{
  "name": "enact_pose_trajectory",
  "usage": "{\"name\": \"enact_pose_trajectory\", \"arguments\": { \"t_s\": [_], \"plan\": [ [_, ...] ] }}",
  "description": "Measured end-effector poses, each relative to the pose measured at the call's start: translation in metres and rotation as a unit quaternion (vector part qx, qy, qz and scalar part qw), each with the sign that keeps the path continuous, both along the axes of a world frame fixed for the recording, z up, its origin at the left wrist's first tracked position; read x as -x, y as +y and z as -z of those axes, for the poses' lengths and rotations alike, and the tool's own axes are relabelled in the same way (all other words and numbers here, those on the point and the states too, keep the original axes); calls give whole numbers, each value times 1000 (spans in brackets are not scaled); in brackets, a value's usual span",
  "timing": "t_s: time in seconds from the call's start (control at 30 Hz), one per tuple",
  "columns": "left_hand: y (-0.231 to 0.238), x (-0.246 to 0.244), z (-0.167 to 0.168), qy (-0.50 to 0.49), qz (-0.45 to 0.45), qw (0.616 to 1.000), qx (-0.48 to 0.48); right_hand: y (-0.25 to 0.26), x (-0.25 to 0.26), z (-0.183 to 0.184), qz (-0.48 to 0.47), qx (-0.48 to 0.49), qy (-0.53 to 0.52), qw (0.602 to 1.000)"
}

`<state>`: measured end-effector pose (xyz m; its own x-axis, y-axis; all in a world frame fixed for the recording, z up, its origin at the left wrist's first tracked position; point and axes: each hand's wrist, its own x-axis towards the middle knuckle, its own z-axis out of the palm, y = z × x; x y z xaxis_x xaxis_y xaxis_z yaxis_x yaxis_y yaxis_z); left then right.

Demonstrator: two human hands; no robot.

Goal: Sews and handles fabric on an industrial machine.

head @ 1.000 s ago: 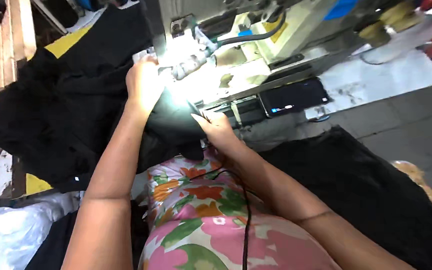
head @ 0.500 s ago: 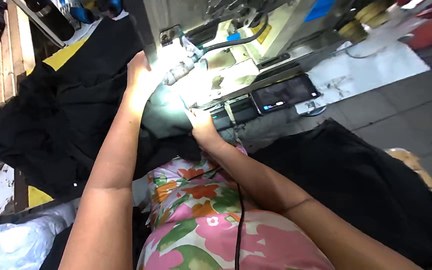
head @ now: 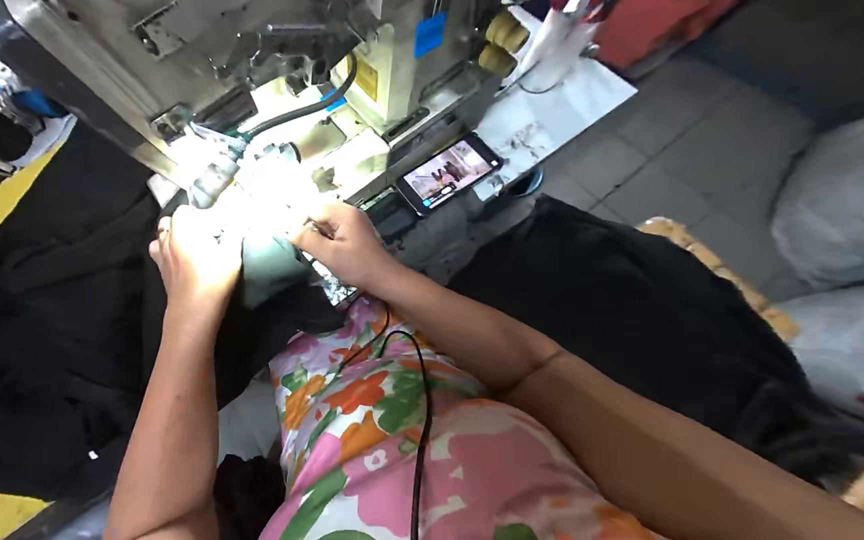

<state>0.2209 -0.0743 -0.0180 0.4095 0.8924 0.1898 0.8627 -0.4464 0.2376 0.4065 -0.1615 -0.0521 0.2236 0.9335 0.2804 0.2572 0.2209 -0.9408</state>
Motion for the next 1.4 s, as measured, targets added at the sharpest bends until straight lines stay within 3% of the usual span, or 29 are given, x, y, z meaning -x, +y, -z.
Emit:
{"name": "enact_pose_trajectory", "arguments": {
  "t_s": [0.07,0.13,0.2,0.3,0.37,0.43,0.53,0.67,0.73,0.83,0.87,0.97,1.03,1.1,1.2,1.4],
  "plan": [
    [1,1,-5,21,18,999,-29,10,4,-10,-16,-29,-26,999],
    [-9,8,-15,3,49,997,-59,14,3,-13,-67,5,-44,997],
    [-28,18,-30,-63,106,990,-64,9,0,-15,-172,30,-49,983],
    [-54,39,-40,-186,225,956,-26,-11,4,-17,-297,-36,-18,954],
    [-67,62,-32,-185,217,958,18,-26,7,-21,-275,-57,-22,959],
    [-70,91,-6,-117,130,983,46,-34,7,-27,-231,-65,-18,971],
    [-65,119,43,-22,-8,1000,7,-39,12,-28,-210,-89,13,974],
    [-60,134,9,-21,-89,985,-143,-37,24,-10,-205,-131,-24,970],
    [-53,135,2,5,-79,989,-122,-38,30,1,-201,-138,-70,967],
    [-29,147,1,90,-6,991,95,-40,36,14,-178,-141,-175,958],
    [-26,147,-5,82,20,990,109,-42,37,15,-172,-132,-207,954],
    [-46,119,-37,-48,60,997,29,-46,39,11,-168,-123,-276,938],
    [-69,80,-49,-128,57,987,79,-46,42,6,-177,-131,-314,923],
    [-77,51,-46,-132,74,972,177,-44,45,5,-183,-153,-339,910],
    [-70,38,-33,-113,89,965,218,-43,44,5,-187,-167,-357,900],
    [-68,50,-41,-194,134,961,148,-2,12,-10,-164,-180,-269,932]
  ]
}}
